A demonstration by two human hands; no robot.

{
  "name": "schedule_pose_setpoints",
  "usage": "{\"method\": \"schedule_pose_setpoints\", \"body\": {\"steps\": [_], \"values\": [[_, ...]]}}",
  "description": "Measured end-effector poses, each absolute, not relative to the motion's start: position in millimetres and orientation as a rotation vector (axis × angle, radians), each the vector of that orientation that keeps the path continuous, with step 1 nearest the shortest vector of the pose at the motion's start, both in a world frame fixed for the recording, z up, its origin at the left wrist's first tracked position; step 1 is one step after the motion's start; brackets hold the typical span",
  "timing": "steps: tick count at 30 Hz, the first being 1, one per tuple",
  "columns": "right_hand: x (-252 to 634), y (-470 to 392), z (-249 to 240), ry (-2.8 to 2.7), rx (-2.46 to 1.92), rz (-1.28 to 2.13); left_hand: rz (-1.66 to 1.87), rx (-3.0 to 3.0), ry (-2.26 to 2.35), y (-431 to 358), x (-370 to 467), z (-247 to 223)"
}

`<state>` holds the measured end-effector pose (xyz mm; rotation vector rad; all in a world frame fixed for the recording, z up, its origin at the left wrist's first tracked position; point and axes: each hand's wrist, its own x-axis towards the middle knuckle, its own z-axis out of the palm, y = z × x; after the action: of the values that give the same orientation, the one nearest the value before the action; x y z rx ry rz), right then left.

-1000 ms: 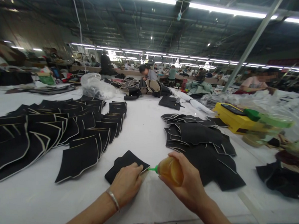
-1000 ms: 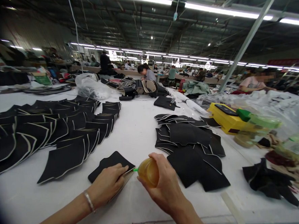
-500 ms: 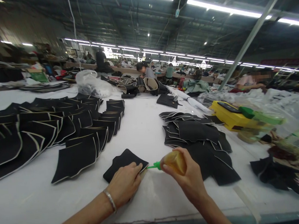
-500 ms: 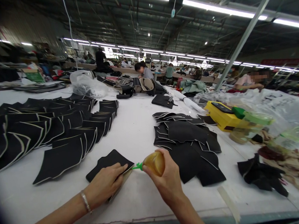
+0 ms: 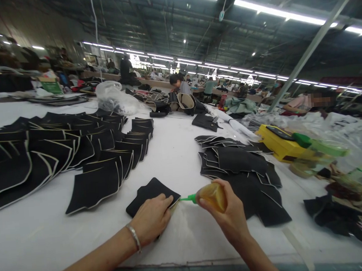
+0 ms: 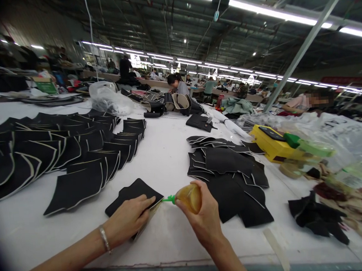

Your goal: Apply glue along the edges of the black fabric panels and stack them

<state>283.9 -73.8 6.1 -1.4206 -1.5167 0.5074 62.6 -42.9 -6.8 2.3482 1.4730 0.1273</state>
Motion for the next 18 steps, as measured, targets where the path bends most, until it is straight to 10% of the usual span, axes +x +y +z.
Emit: {"method": "schedule_pose_setpoints", "body": {"steps": [18], "values": [[272,-89,3,-1.456,-1.371,0.804,0.177,2.281,1.409,-40,54,-7]]}}
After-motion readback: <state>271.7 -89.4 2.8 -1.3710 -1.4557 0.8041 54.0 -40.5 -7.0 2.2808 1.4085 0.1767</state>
